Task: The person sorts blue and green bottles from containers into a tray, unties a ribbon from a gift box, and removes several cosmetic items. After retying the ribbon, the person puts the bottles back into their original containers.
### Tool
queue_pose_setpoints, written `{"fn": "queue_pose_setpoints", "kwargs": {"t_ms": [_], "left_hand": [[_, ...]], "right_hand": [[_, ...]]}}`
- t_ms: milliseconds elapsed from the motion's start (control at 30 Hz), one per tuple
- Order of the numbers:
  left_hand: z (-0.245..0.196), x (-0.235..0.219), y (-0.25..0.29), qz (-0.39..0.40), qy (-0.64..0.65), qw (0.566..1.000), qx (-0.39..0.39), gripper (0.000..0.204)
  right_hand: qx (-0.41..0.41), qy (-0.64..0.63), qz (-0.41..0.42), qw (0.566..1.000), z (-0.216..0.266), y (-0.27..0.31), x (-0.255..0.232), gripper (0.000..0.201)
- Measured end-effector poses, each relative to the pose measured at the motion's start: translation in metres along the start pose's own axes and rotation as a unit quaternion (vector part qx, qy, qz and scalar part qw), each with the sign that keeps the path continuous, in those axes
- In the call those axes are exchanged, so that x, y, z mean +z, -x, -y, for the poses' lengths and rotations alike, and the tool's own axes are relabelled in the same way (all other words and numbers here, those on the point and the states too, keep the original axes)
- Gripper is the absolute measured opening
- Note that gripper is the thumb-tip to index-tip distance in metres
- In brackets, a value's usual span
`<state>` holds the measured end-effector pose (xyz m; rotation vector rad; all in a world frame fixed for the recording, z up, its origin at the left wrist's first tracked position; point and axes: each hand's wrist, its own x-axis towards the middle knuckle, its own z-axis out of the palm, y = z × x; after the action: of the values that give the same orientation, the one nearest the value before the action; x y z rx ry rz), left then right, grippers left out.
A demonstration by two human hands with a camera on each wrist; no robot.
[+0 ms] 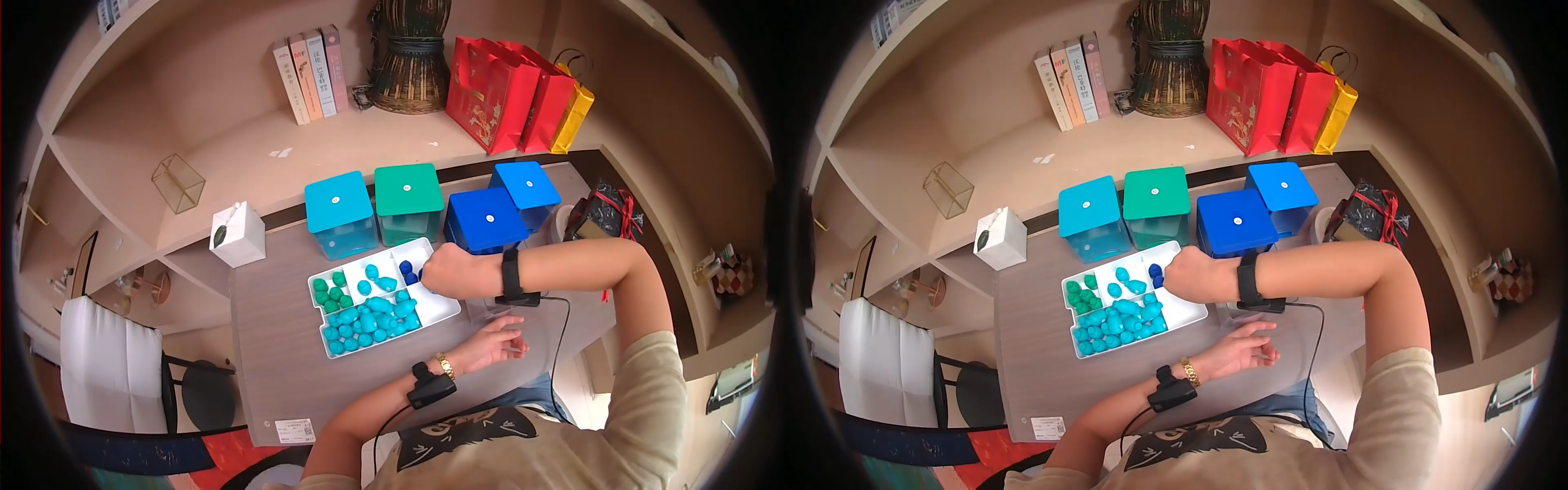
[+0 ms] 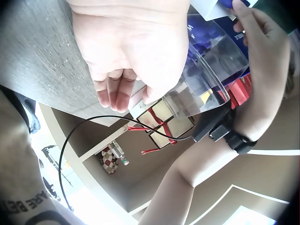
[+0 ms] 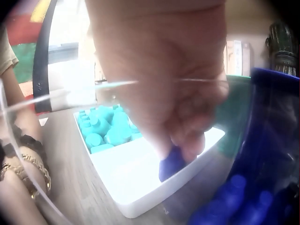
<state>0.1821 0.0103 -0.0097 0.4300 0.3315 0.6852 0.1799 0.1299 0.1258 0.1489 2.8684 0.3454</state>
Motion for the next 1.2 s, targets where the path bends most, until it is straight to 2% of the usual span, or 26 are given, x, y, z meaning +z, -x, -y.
{"fn": "queue_pose_setpoints", "kwargs": {"t_ms": [100,200,300,400,533,633,767,1200], "left_hand": [[0.001,0.000,-0.001,-0.003,0.002,1.000,-0.007,0.051],[0.000,0.000,-0.001,-0.004,-0.001,1.000,-0.004,0.050],[0.001,0.000,-0.001,-0.010,0.001,1.000,0.000,0.050],[0.000,0.000,-0.001,-0.010,0.009,1.000,-0.001,0.052],[0.000,-0.002,0.000,-0.004,0.010,1.000,-0.004,0.049],[-0.002,0.001,0.002,-0.003,0.003,1.000,-0.004,0.048],[0.000,-0.005,0.000,0.015,0.000,1.000,0.003,0.048],[-0.002,-0.001,0.002,0.011,-0.002,1.000,-0.001,0.047]], "right_hand": [[0.005,-0.006,-0.002,1.000,0.000,0.002,-0.005,0.009],[0.025,-0.033,-0.040,0.998,-0.004,0.017,-0.027,0.009],[0.070,-0.060,-0.114,0.989,-0.009,0.055,-0.065,0.008],[0.112,0.001,-0.116,0.987,-0.012,0.096,-0.076,0.024],[0.159,-0.030,0.002,0.987,-0.010,0.124,-0.053,0.024],[0.132,-0.033,0.022,0.990,-0.010,0.125,-0.022,0.025],[0.112,-0.014,-0.065,0.991,-0.018,0.112,0.034,0.010],[0.083,-0.012,-0.092,0.992,-0.016,0.095,0.044,0.011]]}}
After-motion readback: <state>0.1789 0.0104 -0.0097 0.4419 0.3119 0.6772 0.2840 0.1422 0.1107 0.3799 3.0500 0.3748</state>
